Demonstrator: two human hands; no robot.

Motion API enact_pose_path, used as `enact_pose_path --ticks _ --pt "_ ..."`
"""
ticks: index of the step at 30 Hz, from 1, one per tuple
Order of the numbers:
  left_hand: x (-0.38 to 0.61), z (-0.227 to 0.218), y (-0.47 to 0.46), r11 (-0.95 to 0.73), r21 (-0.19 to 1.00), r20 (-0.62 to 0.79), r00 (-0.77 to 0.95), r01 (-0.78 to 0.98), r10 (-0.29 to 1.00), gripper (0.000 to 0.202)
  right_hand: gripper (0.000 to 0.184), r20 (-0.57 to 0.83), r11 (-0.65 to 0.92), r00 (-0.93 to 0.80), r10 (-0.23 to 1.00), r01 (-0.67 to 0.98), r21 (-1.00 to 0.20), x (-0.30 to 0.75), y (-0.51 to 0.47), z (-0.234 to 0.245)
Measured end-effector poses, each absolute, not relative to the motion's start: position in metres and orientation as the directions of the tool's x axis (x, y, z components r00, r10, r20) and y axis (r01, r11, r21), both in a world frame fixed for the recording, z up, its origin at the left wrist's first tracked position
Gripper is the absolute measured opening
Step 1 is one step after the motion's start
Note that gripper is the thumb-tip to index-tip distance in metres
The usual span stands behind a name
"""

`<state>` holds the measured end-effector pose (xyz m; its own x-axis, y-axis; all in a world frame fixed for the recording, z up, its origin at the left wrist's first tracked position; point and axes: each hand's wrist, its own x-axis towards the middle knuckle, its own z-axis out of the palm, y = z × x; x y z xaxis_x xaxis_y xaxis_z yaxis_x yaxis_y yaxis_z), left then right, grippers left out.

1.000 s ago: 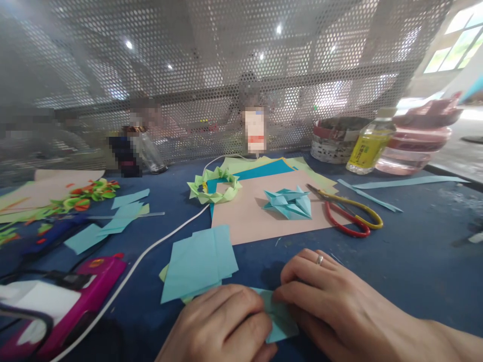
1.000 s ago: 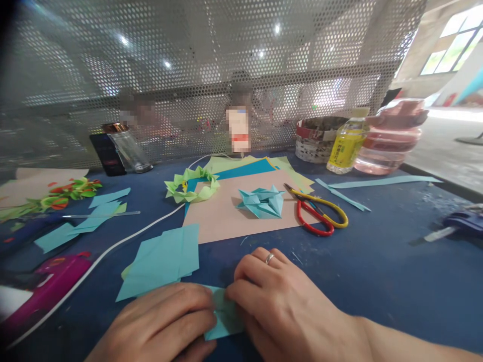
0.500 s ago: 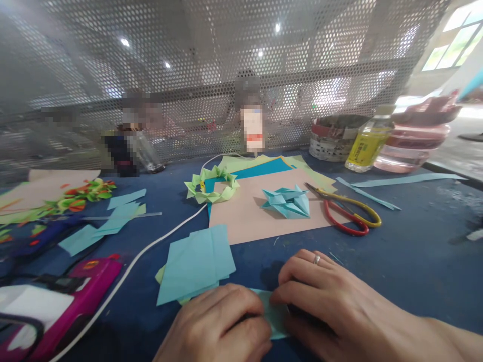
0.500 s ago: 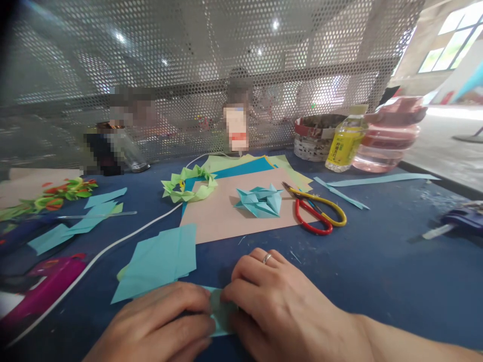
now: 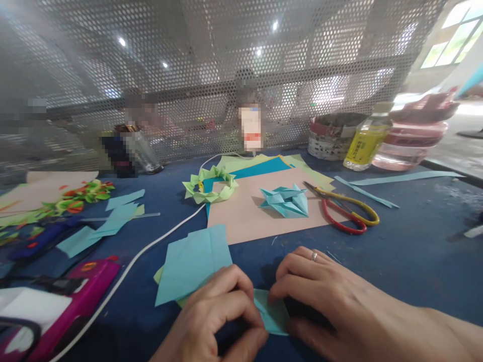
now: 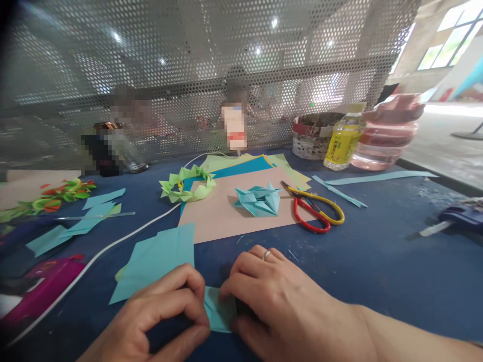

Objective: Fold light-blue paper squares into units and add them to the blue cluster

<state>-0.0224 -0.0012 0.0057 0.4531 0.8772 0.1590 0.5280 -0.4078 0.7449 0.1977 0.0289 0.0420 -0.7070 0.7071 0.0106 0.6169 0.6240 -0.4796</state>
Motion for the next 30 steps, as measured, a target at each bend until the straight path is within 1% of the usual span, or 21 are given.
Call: enact_pose_path --ticks 2,5,9,11,14,19,25,30 --pt "-0.022 0.008 0.001 -0.398 0.727 0.145 0.442 0.559 0.885 0.017 0.030 -0.009 0.618 -0.717 0.697 0.607 -0.499 0.198 0.029 0.043" --pt "-0.022 0.009 0.003 -0.434 0.681 0.146 0.472 0.589 0.869 0.014 0.029 -0.032 0.609 -0.730 0.683 0.593 -0.527 0.198 0.030 0.042" --pt "-0.020 0.007 0.001 -0.438 0.644 0.142 0.465 0.627 0.874 0.015 0.024 -0.043 0.614 -0.742 0.669 0.585 -0.530 0.199 0.031 0.043" --pt "-0.019 0.005 -0.001 -0.429 0.646 0.153 0.444 0.632 0.883 0.017 0.021 -0.045 0.623 -0.751 0.659 0.578 -0.526 0.199 0.031 0.043" --pt "-0.018 0.001 -0.003 -0.420 0.666 0.176 0.418 0.616 0.891 0.017 0.022 -0.038 0.627 -0.746 0.665 0.586 -0.513 0.200 0.032 0.044" --pt "-0.020 -0.005 -0.002 -0.459 0.661 0.213 0.438 0.594 0.873 0.013 0.016 -0.022 0.639 -0.763 0.646 0.555 -0.533 0.201 0.033 0.041" --pt "-0.018 -0.005 -0.002 -0.446 0.650 0.205 0.424 0.615 0.882 0.016 0.021 -0.028 0.645 -0.763 0.646 0.565 -0.514 0.200 0.032 0.043" --pt "-0.016 -0.004 -0.002 -0.447 0.643 0.218 0.411 0.622 0.885 0.017 0.019 -0.017 0.631 -0.748 0.664 0.572 -0.524 0.199 0.030 0.042"
